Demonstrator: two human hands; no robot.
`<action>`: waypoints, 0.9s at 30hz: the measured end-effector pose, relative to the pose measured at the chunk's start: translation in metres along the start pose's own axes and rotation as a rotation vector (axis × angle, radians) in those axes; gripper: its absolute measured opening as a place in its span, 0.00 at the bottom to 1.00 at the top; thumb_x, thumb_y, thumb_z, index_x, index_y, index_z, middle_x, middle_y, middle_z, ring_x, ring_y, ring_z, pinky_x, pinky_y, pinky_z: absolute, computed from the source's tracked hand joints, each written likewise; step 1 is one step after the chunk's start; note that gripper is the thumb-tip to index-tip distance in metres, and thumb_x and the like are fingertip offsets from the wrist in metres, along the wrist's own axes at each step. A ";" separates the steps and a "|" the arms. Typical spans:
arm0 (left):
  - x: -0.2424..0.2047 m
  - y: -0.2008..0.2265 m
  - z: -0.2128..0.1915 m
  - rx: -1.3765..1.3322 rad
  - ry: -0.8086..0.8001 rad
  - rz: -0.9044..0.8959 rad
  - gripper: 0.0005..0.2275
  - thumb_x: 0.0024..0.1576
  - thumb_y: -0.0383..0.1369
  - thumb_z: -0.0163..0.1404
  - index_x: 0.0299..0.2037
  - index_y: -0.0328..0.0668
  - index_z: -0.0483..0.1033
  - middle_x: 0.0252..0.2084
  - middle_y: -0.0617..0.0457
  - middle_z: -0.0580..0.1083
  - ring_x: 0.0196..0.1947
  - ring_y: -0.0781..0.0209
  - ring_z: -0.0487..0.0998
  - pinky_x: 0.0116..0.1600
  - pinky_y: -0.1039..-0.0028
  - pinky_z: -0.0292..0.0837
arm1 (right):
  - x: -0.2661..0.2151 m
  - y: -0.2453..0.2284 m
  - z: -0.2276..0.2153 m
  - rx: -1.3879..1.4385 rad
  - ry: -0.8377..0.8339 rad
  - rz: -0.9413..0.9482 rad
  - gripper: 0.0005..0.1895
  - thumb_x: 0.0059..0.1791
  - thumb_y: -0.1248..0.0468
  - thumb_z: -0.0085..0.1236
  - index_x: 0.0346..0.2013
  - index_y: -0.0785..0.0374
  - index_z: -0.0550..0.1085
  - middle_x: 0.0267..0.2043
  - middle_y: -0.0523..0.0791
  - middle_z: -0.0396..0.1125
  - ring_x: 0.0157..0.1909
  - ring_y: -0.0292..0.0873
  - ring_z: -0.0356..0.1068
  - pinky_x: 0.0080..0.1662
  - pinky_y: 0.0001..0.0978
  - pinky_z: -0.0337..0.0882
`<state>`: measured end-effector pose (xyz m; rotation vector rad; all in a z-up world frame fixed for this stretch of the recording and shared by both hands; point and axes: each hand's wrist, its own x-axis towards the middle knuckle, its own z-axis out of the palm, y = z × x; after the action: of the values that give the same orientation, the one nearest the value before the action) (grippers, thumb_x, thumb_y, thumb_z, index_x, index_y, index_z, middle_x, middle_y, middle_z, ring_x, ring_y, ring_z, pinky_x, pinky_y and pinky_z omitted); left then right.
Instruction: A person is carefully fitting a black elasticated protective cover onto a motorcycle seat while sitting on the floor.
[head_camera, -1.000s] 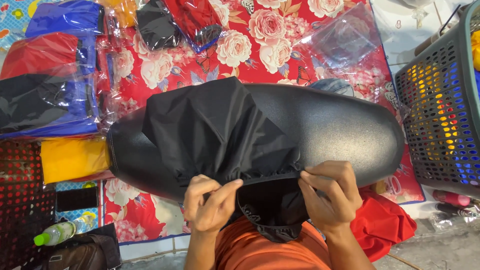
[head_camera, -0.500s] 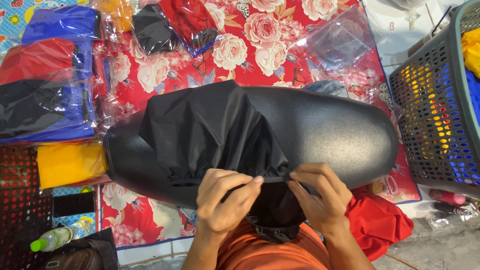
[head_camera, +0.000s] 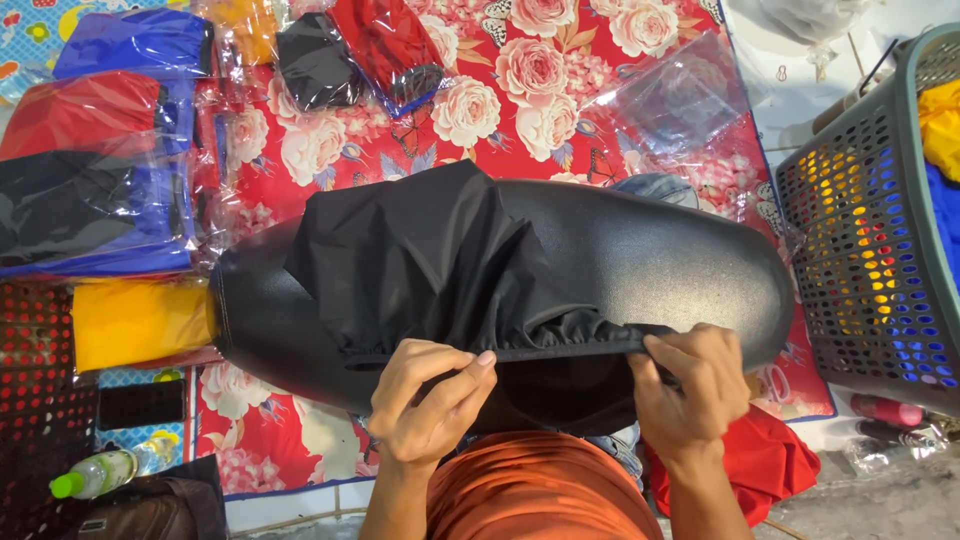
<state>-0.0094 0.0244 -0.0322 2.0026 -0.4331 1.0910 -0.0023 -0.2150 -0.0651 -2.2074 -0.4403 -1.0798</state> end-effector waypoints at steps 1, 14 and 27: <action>0.000 -0.001 0.000 -0.007 -0.010 0.001 0.10 0.42 0.13 0.64 0.27 0.38 0.79 0.32 0.54 0.73 0.26 0.64 0.73 0.33 0.75 0.72 | 0.002 -0.003 0.002 0.022 -0.034 0.014 0.14 0.37 0.82 0.67 0.30 0.68 0.72 0.30 0.49 0.68 0.34 0.47 0.64 0.44 0.42 0.66; 0.000 -0.012 -0.014 0.054 -0.024 -0.038 0.10 0.42 0.13 0.64 0.28 0.35 0.81 0.30 0.53 0.74 0.27 0.62 0.73 0.34 0.74 0.73 | -0.013 0.033 -0.014 -0.095 0.037 0.097 0.14 0.44 0.87 0.61 0.35 0.70 0.71 0.38 0.53 0.68 0.41 0.50 0.60 0.50 0.44 0.60; 0.010 -0.002 -0.003 -0.136 -0.394 -0.270 0.09 0.51 0.21 0.63 0.40 0.38 0.81 0.37 0.56 0.68 0.31 0.67 0.68 0.37 0.77 0.69 | 0.027 -0.010 -0.009 0.181 -0.378 0.278 0.26 0.36 0.78 0.68 0.48 0.65 0.75 0.40 0.44 0.71 0.41 0.41 0.67 0.58 0.36 0.59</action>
<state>-0.0043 0.0292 -0.0241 2.0806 -0.4102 0.4886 0.0040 -0.2129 -0.0356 -2.2275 -0.3602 -0.4587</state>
